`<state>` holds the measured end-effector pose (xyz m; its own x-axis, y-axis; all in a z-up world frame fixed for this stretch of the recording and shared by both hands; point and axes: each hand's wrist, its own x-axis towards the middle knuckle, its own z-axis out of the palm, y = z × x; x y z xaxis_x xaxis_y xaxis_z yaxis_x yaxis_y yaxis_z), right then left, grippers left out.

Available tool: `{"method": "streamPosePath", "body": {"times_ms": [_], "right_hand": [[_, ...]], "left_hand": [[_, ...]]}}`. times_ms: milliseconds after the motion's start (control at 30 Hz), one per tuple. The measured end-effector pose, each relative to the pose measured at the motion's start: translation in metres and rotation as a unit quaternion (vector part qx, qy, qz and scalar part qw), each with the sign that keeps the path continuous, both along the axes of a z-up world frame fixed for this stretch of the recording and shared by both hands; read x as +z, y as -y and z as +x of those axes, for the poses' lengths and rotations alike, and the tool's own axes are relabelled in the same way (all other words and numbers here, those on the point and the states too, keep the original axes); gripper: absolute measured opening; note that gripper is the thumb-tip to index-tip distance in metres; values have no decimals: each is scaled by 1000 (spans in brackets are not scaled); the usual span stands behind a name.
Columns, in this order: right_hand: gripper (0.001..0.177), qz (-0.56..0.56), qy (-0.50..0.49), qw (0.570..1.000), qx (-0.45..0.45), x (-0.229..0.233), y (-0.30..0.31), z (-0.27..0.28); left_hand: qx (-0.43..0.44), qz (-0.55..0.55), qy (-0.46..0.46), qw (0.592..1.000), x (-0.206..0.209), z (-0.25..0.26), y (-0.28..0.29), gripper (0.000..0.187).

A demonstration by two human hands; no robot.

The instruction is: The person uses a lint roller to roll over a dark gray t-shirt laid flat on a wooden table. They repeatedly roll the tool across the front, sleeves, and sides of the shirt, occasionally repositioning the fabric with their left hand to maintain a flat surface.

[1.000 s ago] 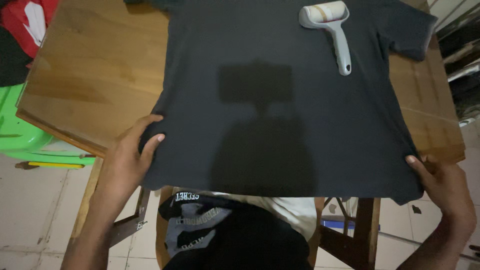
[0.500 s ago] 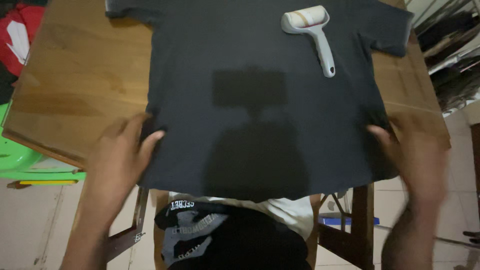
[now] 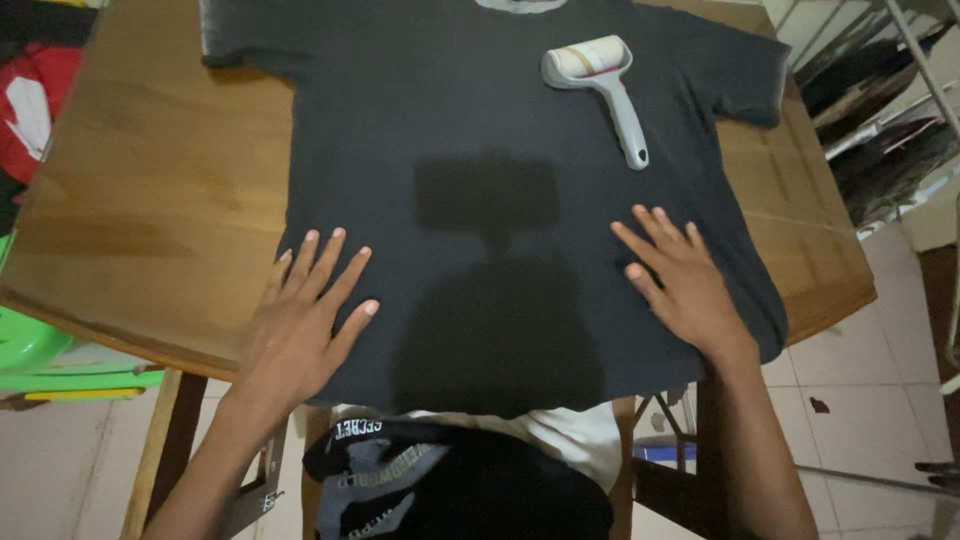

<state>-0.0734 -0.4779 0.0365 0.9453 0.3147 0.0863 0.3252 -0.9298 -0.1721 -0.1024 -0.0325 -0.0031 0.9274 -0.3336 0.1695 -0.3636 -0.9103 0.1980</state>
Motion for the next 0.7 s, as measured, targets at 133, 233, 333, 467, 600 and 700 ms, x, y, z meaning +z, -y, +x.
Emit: {"method": "streamPosePath", "body": {"times_ms": [133,233,333,467,600,700], "right_hand": [[52,11,56,998,-14,-5,19,-3],[55,81,83,990,-79,-5,40,15],[54,49,113,980,-158,-3,69,57],[52,-18,38,970,-238,-18,94,112],[50,-8,109,966,-233,-44,111,152],[46,-10,211,958,-195,-67,134,175]], "left_hand": [[14,-22,9,1000,16,-7,-6,61],[88,-103,-71,988,30,10,-14,53],[157,-252,-32,955,29,49,-19,45],[190,-55,63,978,13,132,-28,45],[221,-33,49,973,-20,182,-34,45],[229,-38,67,970,-39,203,-36,45]]}}
